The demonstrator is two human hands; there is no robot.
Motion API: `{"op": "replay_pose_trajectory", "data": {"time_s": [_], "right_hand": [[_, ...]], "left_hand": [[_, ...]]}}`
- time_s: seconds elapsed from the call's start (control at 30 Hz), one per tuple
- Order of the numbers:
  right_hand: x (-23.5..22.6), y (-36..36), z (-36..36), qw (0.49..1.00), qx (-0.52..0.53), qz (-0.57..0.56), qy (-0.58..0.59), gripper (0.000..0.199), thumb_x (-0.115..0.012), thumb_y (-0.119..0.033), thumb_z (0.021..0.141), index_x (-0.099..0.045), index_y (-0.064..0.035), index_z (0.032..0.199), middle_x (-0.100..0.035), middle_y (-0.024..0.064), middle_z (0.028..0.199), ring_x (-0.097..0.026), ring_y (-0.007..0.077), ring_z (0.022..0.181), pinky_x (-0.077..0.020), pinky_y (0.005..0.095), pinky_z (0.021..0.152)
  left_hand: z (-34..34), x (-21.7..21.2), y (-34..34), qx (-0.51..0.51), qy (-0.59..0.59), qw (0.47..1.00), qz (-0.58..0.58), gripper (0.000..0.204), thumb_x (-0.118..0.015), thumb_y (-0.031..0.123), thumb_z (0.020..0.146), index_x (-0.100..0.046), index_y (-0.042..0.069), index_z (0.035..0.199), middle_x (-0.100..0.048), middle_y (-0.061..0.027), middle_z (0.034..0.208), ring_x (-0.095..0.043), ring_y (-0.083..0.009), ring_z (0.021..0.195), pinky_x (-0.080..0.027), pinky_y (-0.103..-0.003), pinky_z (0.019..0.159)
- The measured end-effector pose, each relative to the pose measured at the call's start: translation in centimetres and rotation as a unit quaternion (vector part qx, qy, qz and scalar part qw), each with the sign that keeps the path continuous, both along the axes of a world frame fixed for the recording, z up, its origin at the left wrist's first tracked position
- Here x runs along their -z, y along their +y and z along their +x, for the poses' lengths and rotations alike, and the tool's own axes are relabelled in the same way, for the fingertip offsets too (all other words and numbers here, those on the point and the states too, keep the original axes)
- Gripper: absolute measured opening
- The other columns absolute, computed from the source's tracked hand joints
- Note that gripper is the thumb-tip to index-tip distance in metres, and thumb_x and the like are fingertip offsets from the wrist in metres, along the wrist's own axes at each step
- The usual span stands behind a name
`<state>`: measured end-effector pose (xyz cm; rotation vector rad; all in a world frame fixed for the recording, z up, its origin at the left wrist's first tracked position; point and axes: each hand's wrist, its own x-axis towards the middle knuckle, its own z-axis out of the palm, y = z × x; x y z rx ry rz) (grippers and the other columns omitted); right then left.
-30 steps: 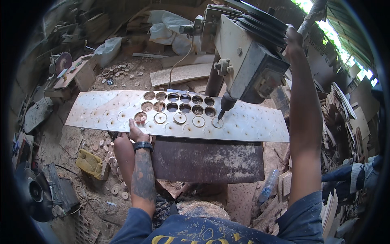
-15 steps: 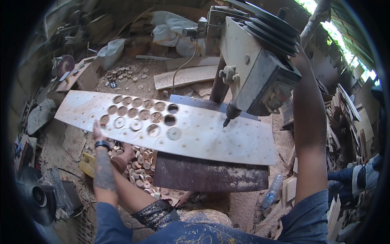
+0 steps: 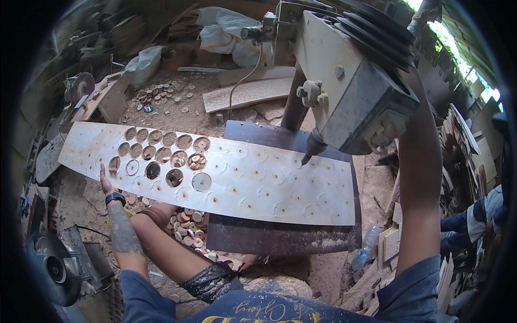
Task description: The person uses a drill press to cut multiple circular holes in a rectangular wooden board. They repeatedly position the board, lower the drill to cut each hole, and reposition the board to continue drilling across its surface.
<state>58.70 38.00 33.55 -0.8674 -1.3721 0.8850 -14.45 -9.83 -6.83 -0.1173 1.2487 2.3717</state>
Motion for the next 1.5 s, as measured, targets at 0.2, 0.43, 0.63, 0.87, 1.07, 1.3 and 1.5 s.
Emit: {"op": "replay_pose_trajectory", "data": {"time_s": [0.2, 0.43, 0.63, 0.87, 1.07, 1.3, 1.5], "right_hand": [[0.1, 0.2, 0.0, 1.000, -0.002, -0.002, -0.003, 0.039, -0.056, -0.038, 0.093, -0.069, -0.0024, 0.083, -0.061, 0.0058, 0.071, -0.057, 0.0141, 0.060, -0.0454, 0.0345, 0.052], [0.8, -0.2, 0.2, 1.000, 0.002, -0.001, -0.006, 0.039, -0.057, -0.038, 0.093, -0.069, -0.0025, 0.083, -0.061, 0.0057, 0.071, -0.057, 0.0141, 0.060, -0.0455, 0.0343, 0.053], [1.0, -0.1, 0.0, 1.000, 0.006, -0.003, -0.012, 0.038, -0.057, -0.038, 0.093, -0.069, -0.0025, 0.083, -0.061, 0.0056, 0.071, -0.058, 0.0140, 0.061, -0.0457, 0.0341, 0.053], [0.3, 0.4, -0.1, 1.000, 0.007, 0.001, -0.015, 0.038, -0.057, -0.037, 0.093, -0.069, -0.0026, 0.084, -0.062, 0.0055, 0.071, -0.058, 0.0140, 0.061, -0.0458, 0.0340, 0.053], [0.0, 1.1, -0.8, 1.000, 0.006, 0.003, -0.024, 0.038, -0.058, -0.037, 0.093, -0.069, -0.0027, 0.084, -0.062, 0.0055, 0.072, -0.058, 0.0140, 0.061, -0.0459, 0.0338, 0.053], [0.1, 0.3, -1.1, 1.000, 0.004, -0.001, -0.029, 0.037, -0.058, -0.037, 0.093, -0.069, -0.0028, 0.084, -0.062, 0.0054, 0.072, -0.058, 0.0140, 0.061, -0.0461, 0.0336, 0.054], [0.4, 0.0, -1.1, 0.999, 0.000, 0.001, -0.038, 0.037, -0.058, -0.037, 0.093, -0.069, -0.0029, 0.084, -0.062, 0.0053, 0.072, -0.059, 0.0140, 0.061, -0.0462, 0.0335, 0.054]], "left_hand": [[1.0, -0.6, -0.7, 0.000, 0.029, 0.999, -0.019, 0.046, -0.071, 0.055, 0.084, -0.053, 0.015, 0.068, -0.056, -0.0005, 0.064, -0.056, -0.0158, 0.059, -0.051, -0.031, 0.062], [2.4, -2.0, -1.6, -0.026, 0.017, 0.998, -0.048, 0.036, -0.074, 0.047, 0.085, -0.060, 0.014, 0.083, -0.054, 0.0025, 0.068, -0.055, -0.0109, 0.063, -0.051, -0.028, 0.063], [1.2, -1.6, -1.5, -0.024, 0.013, 1.000, -0.005, 0.040, -0.071, 0.050, 0.085, -0.058, 0.013, 0.076, -0.058, -0.0011, 0.068, -0.058, -0.0166, 0.063, -0.052, -0.033, 0.065], [1.7, -1.4, -0.6, -0.024, 0.010, 0.999, -0.043, 0.044, -0.069, 0.053, 0.084, -0.054, 0.014, 0.069, -0.058, -0.0013, 0.067, -0.058, -0.0175, 0.063, -0.052, -0.034, 0.064], [2.7, -2.9, -0.4, -0.020, -0.009, 0.997, -0.074, 0.044, -0.068, 0.055, 0.083, -0.057, 0.015, 0.071, -0.056, 0.0003, 0.066, -0.057, -0.0144, 0.062, -0.051, -0.031, 0.065], [3.1, -3.1, -0.8, -0.029, 0.031, 0.997, -0.058, 0.041, -0.069, 0.050, 0.083, -0.059, 0.010, 0.077, -0.058, -0.0009, 0.066, -0.058, -0.0144, 0.063, -0.051, -0.029, 0.065], [0.8, -1.6, -1.8, 0.006, 0.007, 1.000, -0.022, 0.043, -0.064, 0.050, 0.086, -0.058, 0.010, 0.070, -0.055, -0.0030, 0.062, -0.059, -0.0192, 0.062, -0.054, -0.038, 0.067]]}}
